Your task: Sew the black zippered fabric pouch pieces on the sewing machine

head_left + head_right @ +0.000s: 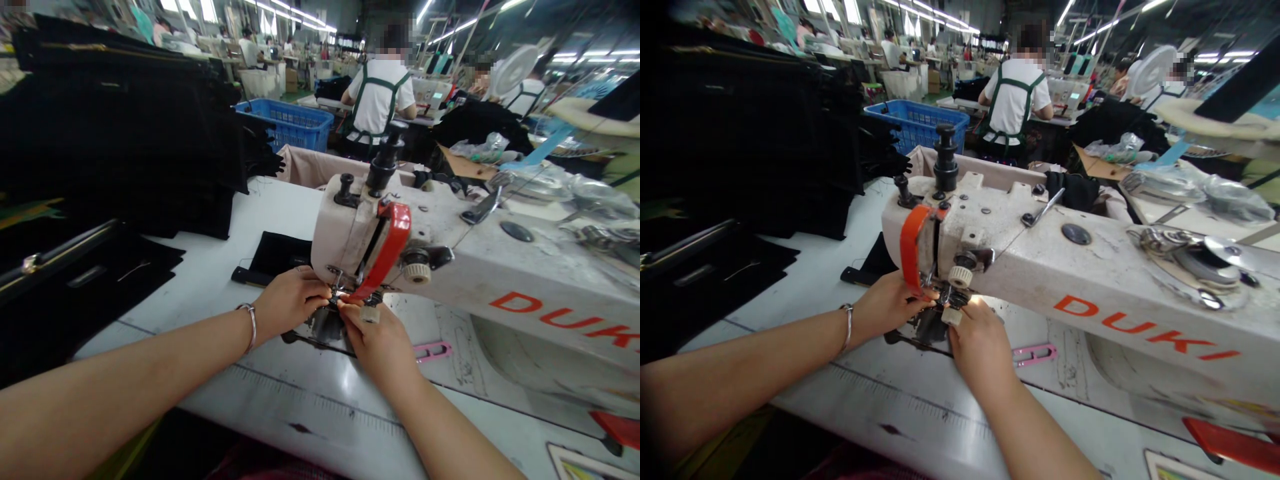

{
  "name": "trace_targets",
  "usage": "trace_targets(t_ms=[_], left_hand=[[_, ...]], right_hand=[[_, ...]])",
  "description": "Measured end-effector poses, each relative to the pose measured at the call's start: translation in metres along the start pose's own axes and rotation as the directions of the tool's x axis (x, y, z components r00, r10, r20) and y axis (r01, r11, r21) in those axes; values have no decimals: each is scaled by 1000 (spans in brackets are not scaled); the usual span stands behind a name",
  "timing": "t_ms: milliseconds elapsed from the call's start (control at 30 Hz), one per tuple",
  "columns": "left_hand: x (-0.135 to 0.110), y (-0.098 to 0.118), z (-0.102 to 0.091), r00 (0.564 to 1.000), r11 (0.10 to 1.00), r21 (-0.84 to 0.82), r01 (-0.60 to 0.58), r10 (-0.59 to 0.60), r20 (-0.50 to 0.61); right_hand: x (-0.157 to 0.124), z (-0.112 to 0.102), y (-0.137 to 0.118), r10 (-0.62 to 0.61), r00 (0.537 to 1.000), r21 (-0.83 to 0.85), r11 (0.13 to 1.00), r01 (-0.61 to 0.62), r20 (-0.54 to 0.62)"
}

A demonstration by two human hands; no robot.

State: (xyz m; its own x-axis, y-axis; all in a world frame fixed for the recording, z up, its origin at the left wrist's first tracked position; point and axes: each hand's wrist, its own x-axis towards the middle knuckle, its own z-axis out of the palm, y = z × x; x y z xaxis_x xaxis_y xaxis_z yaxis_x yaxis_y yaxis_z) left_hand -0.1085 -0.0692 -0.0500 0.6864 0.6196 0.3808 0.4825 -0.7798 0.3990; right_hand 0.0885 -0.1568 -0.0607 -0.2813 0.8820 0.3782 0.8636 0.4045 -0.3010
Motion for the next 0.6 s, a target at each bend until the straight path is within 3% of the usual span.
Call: trace_targets(t_ms=[333, 600], left_hand=[[1, -3, 3, 1000, 1000, 21, 10, -10, -1], [-4, 0, 0, 999, 999, -14, -29, 29, 22]], right_hand=[[-1, 2, 0, 25, 1000, -21, 999, -25, 17], [-2, 1, -2, 0, 1000, 75, 997, 0, -1]])
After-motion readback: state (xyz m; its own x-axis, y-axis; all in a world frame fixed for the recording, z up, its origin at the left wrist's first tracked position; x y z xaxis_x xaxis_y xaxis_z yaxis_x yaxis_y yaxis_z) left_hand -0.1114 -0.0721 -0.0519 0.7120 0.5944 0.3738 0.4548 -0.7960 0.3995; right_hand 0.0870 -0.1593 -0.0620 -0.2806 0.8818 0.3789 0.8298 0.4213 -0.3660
